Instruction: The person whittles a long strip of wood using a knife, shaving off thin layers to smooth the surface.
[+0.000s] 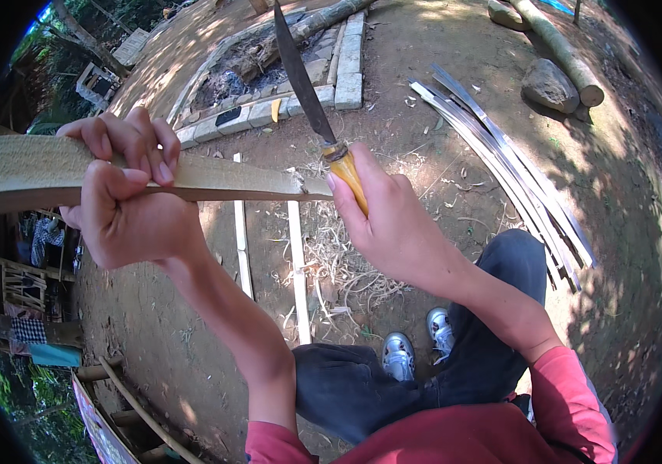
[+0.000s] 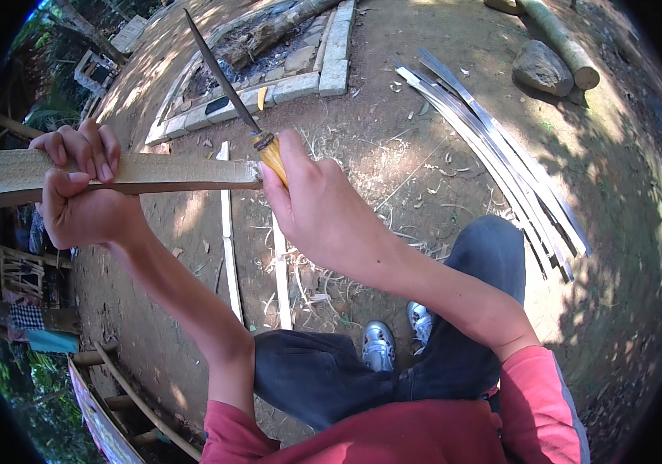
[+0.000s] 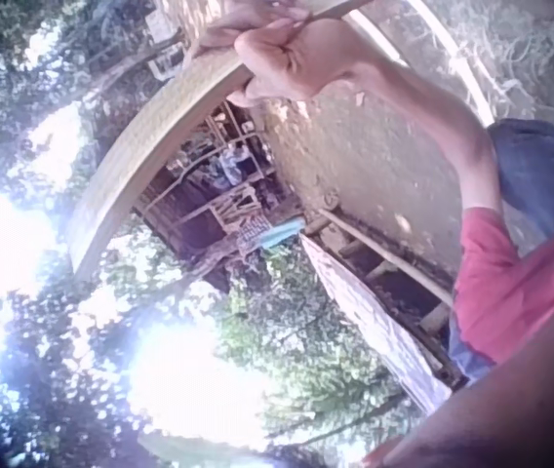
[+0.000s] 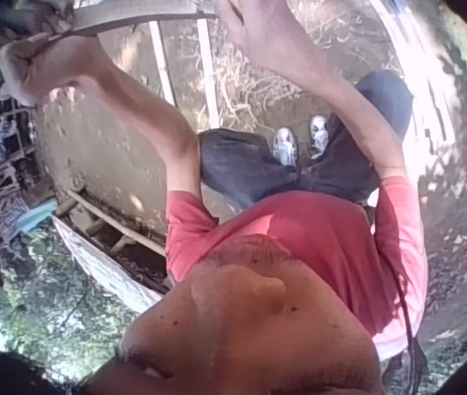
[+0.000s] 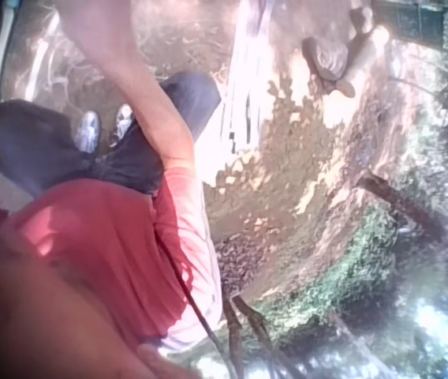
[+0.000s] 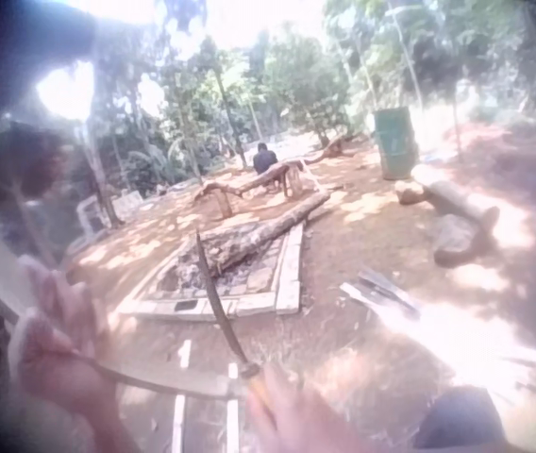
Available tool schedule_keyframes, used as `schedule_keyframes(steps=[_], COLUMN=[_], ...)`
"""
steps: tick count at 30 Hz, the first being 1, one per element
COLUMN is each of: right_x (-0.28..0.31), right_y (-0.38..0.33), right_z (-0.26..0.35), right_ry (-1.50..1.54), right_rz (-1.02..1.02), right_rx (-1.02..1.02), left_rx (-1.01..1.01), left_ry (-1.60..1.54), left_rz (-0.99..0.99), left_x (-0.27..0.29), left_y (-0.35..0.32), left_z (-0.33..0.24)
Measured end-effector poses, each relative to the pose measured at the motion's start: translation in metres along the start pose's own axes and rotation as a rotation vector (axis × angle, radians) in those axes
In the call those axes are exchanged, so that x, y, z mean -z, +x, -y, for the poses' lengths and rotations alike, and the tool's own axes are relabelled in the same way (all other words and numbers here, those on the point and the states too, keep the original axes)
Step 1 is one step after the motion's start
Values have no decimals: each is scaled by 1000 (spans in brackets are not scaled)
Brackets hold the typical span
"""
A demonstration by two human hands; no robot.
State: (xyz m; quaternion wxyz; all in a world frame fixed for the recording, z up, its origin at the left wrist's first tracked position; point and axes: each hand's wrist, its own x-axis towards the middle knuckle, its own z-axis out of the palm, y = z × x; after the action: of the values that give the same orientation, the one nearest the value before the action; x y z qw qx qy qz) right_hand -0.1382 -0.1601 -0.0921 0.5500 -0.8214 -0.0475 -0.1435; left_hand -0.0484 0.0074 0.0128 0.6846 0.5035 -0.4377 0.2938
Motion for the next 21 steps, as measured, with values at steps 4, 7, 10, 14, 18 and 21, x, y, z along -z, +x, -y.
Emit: schedule_keyframes(steps=[4,7,10,14,18,21], right_x=[-33,-32,2,-10,-31,-5], right_y=[-12,-9,-1,-11,-10,2], right_z=[-51,-63,-12,-19,-51,-30], right_ry=[-150,-208,-80,-61,-193,-133], right_rz=[106,125,86,1,195,159], right_rx=[-79,-22,-42,-18,-54,-41], left_rx=[53,37,37,78,103,74], left_ry=[-233,-180,-83,-106,37,65], left_rz=[33,40,52,-69,-90,-102], left_x=[-9,-14,-10,-21,-20,-22], left_y=[-6,0,-2,-4,0,-1], left_z=[4,-2,-7,-4,-9,-15])
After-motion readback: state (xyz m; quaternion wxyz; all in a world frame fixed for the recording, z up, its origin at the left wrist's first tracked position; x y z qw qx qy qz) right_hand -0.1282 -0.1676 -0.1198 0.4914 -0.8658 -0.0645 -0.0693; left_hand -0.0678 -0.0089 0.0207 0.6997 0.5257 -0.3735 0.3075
